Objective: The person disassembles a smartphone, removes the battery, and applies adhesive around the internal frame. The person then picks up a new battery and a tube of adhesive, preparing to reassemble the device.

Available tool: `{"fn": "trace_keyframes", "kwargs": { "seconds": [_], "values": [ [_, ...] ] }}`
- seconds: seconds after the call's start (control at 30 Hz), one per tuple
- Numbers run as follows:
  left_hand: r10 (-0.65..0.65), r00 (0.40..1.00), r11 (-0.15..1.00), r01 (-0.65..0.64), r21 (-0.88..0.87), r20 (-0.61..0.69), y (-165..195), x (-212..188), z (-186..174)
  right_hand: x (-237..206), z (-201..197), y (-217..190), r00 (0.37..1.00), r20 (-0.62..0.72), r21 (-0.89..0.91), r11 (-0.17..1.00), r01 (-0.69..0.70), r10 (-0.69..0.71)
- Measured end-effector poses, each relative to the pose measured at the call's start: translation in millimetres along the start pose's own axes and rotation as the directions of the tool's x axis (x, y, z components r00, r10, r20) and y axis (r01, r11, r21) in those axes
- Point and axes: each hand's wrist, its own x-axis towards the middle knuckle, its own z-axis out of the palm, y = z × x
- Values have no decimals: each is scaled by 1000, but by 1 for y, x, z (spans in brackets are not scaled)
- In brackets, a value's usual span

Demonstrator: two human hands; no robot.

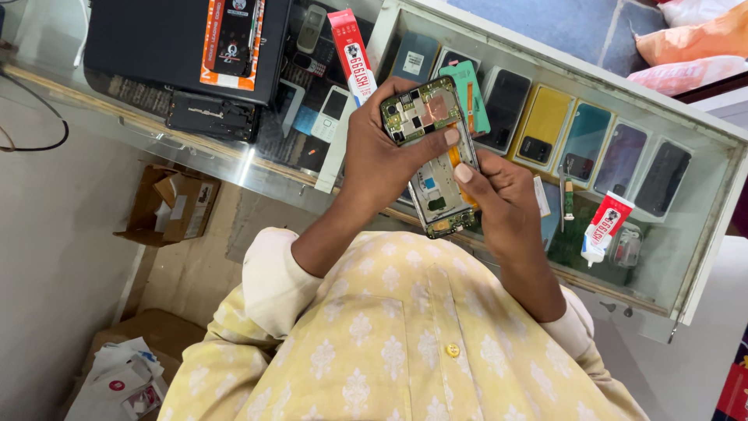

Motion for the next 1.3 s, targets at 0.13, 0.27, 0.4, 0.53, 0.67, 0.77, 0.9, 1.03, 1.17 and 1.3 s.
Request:
{"fn": "trace_keyframes", "kwargs": {
  "seconds": [0.13, 0.27, 0.4, 0.53, 0.67, 0.77, 0.9, 1.03, 1.17, 1.3],
  "values": [
    [-13, 1000, 999, 13, -39, -4, -1, -1, -2, -2, -5, 8, 988, -71, 400, 911, -99, 138],
    [-79, 997, 995, 78, -62, -11, -2, 0, -3, -4, -12, 10, 996, -21, 440, 895, -69, 87],
    [-119, 993, 989, 116, -96, -18, -5, 2, -4, -4, -15, 5, 995, 104, 235, 972, -17, -8],
    [-124, 992, 989, 121, -86, -27, -7, 1, -4, -6, -10, 1, 998, 60, 166, 985, -36, 27],
    [-102, 994, 994, 101, -43, -24, -6, 2, -5, -6, -7, -2, 998, 58, 124, 991, -44, 37],
    [-87, 996, 996, 87, -28, -21, -5, 2, -5, -6, -6, -3, 997, 69, 115, 992, -46, 39],
    [-88, 995, 996, 86, -37, -43, -3, 2, -5, -6, -6, -2, 995, 102, 74, 997, -3, -5],
    [-56, 996, 998, 56, 4, -67, -3, 3, -4, -5, -6, -1, 991, 124, 41, 998, 52, -56],
    [-44, 997, 998, 41, -45, -64, -1, 4, -2, -6, -6, 0, 991, 117, 63, 996, 61, -68],
    [-48, 998, 997, 46, -61, -44, 1, 2, -2, -6, -5, 2, 995, 84, 175, 984, 44, -60]
  ]
}}
